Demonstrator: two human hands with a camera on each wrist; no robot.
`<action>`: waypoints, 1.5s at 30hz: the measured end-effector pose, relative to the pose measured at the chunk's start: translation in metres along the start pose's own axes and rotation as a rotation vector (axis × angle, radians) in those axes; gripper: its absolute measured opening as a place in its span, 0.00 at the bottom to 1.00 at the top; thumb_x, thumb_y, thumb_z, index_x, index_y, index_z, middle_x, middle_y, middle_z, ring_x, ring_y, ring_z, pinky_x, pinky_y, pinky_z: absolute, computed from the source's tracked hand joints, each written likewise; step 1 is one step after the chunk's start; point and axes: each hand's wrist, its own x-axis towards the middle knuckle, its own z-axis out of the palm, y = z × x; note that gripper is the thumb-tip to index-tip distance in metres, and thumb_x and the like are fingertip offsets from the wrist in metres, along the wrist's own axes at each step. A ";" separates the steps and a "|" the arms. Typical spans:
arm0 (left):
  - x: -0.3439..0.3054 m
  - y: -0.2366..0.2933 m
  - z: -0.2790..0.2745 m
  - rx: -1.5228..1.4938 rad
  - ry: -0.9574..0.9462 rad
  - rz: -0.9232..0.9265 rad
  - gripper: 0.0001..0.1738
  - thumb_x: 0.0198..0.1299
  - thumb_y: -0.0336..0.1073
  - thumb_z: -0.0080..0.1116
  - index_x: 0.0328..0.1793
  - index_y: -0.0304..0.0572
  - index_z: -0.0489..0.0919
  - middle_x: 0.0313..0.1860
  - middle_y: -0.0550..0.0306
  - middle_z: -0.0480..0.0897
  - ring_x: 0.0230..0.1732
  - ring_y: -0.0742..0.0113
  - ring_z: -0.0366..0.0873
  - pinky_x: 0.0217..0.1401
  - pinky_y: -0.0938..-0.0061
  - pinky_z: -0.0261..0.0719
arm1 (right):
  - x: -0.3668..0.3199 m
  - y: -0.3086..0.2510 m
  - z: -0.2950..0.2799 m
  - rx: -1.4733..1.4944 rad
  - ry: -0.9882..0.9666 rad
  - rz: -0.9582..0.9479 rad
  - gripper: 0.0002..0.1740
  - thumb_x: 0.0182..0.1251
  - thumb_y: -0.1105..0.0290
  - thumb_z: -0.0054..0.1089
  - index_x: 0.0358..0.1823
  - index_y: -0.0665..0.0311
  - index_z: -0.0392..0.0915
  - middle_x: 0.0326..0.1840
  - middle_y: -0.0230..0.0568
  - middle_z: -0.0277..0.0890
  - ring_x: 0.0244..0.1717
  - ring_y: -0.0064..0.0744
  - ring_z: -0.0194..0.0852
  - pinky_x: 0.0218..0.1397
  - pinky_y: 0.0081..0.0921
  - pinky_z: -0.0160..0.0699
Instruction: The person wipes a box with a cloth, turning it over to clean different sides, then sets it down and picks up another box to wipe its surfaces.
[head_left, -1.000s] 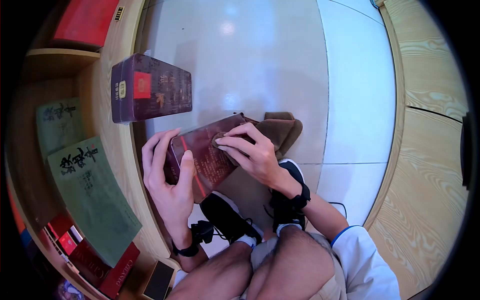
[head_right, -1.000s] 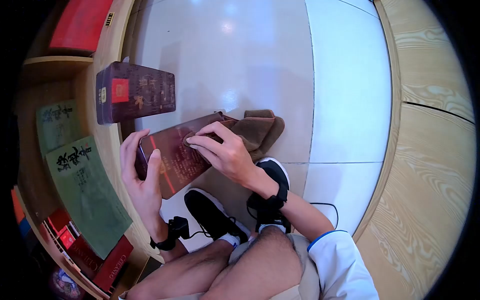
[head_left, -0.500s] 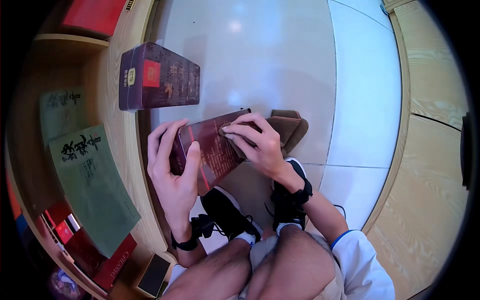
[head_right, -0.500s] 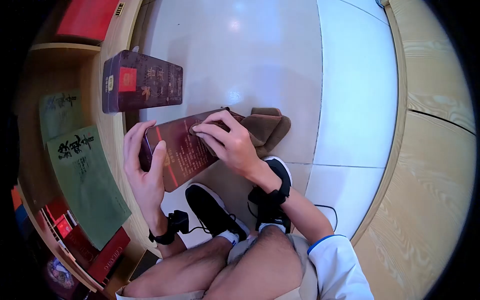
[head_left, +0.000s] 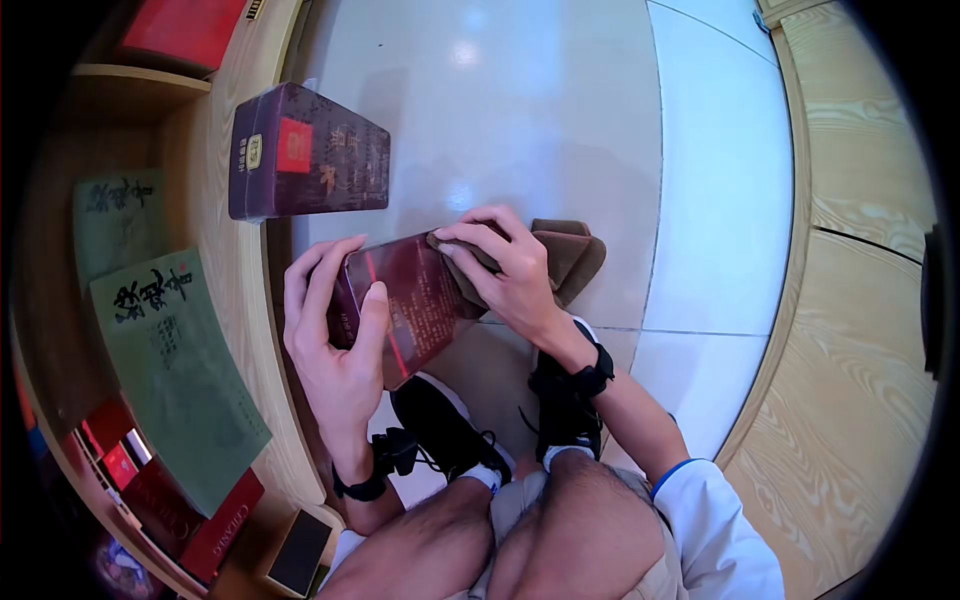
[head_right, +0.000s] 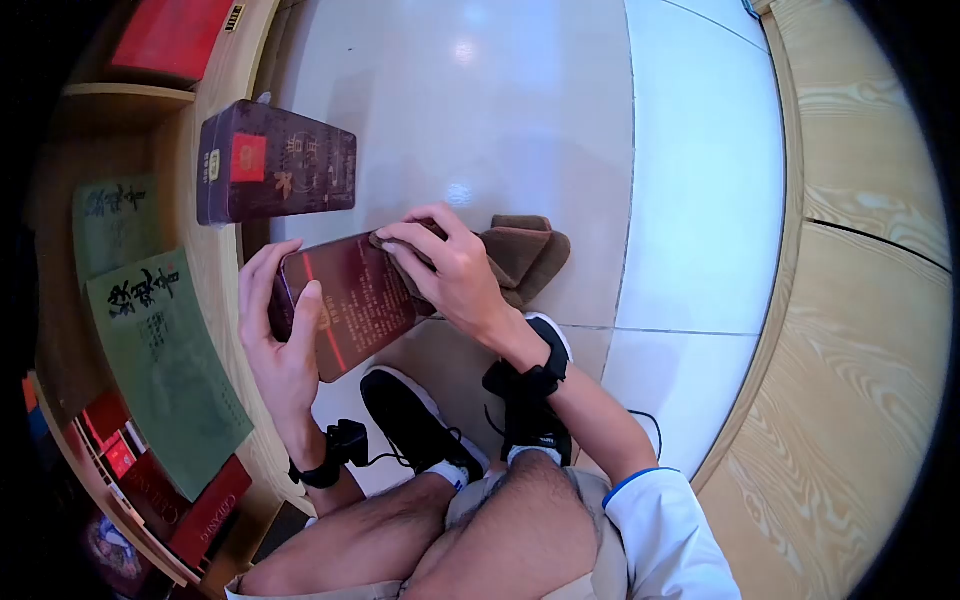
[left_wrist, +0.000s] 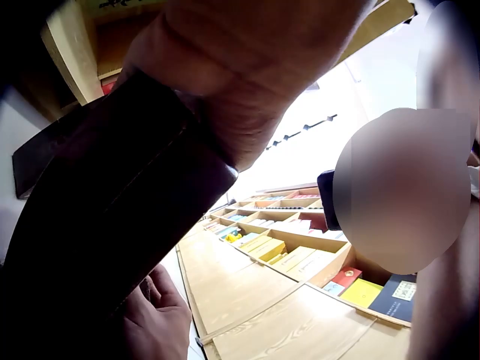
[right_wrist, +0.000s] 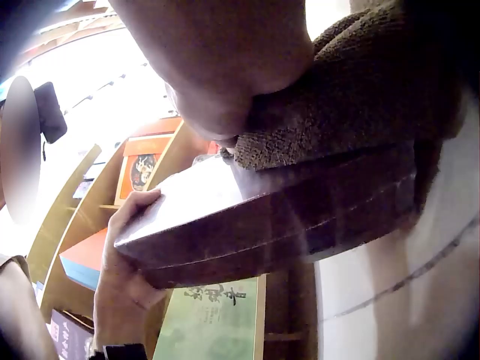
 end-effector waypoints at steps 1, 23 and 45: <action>0.000 -0.001 0.000 0.000 -0.002 0.001 0.21 0.67 0.30 0.65 0.67 0.38 0.83 0.66 0.49 0.80 0.70 0.55 0.77 0.75 0.62 0.71 | 0.000 0.001 0.000 -0.007 0.009 -0.003 0.10 0.67 0.77 0.73 0.49 0.63 0.88 0.47 0.43 0.80 0.40 0.41 0.85 0.44 0.34 0.86; 0.000 -0.008 0.002 -0.012 0.049 0.038 0.22 0.66 0.30 0.66 0.66 0.41 0.85 0.64 0.49 0.81 0.66 0.52 0.80 0.72 0.59 0.75 | -0.002 -0.004 -0.030 -0.025 0.068 0.223 0.11 0.65 0.75 0.75 0.49 0.63 0.90 0.43 0.42 0.85 0.45 0.39 0.87 0.50 0.33 0.85; 0.000 -0.005 0.002 0.002 0.042 0.028 0.21 0.67 0.31 0.66 0.66 0.40 0.84 0.64 0.48 0.81 0.66 0.52 0.80 0.72 0.59 0.75 | 0.007 -0.006 -0.004 -0.066 0.101 0.152 0.12 0.72 0.74 0.70 0.55 0.65 0.88 0.47 0.47 0.82 0.41 0.48 0.85 0.47 0.38 0.84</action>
